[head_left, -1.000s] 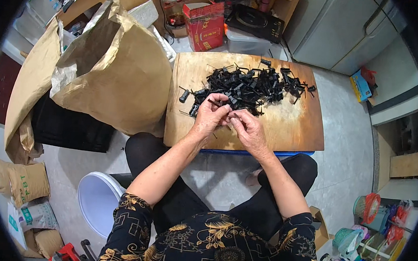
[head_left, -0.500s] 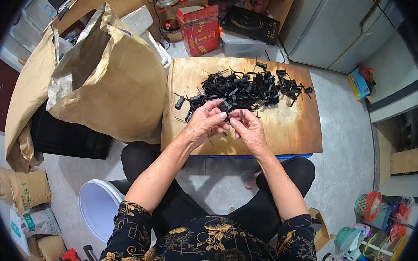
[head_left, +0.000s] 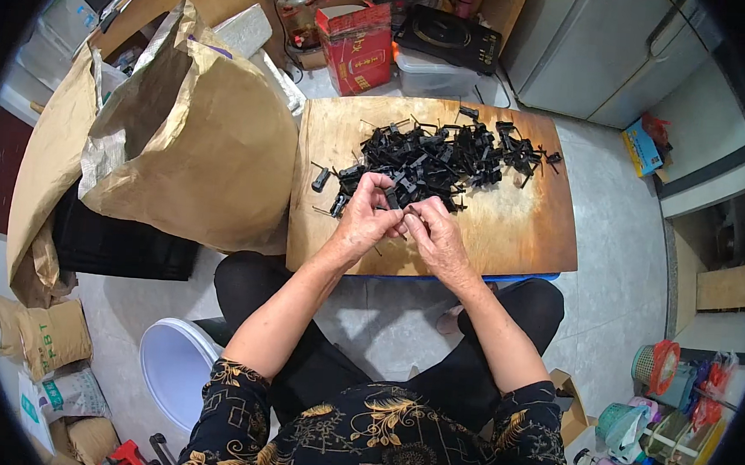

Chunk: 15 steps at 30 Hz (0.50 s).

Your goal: Inspecting and sorting small black plastic components from a pile on a workbench into a white bucket.

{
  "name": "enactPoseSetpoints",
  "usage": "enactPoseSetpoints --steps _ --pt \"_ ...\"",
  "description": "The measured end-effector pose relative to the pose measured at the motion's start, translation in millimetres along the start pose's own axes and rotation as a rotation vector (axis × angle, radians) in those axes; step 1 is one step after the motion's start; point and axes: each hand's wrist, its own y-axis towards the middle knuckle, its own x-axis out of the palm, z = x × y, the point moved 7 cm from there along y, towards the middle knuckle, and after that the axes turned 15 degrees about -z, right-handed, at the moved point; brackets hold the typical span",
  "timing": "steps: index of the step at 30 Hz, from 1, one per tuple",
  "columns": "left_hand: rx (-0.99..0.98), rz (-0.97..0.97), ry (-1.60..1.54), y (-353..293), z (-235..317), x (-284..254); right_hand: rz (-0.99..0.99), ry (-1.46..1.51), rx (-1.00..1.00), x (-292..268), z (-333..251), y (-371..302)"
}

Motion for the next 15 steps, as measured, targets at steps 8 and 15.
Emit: enactPoseSetpoints --steps 8,15 --pt "-0.016 -0.079 0.057 2.8 -6.2 5.8 -0.128 0.263 0.189 7.0 4.0 2.8" --pt "-0.038 -0.121 0.171 8.6 -12.9 5.1 -0.144 0.170 0.177 12.3 18.3 4.0"
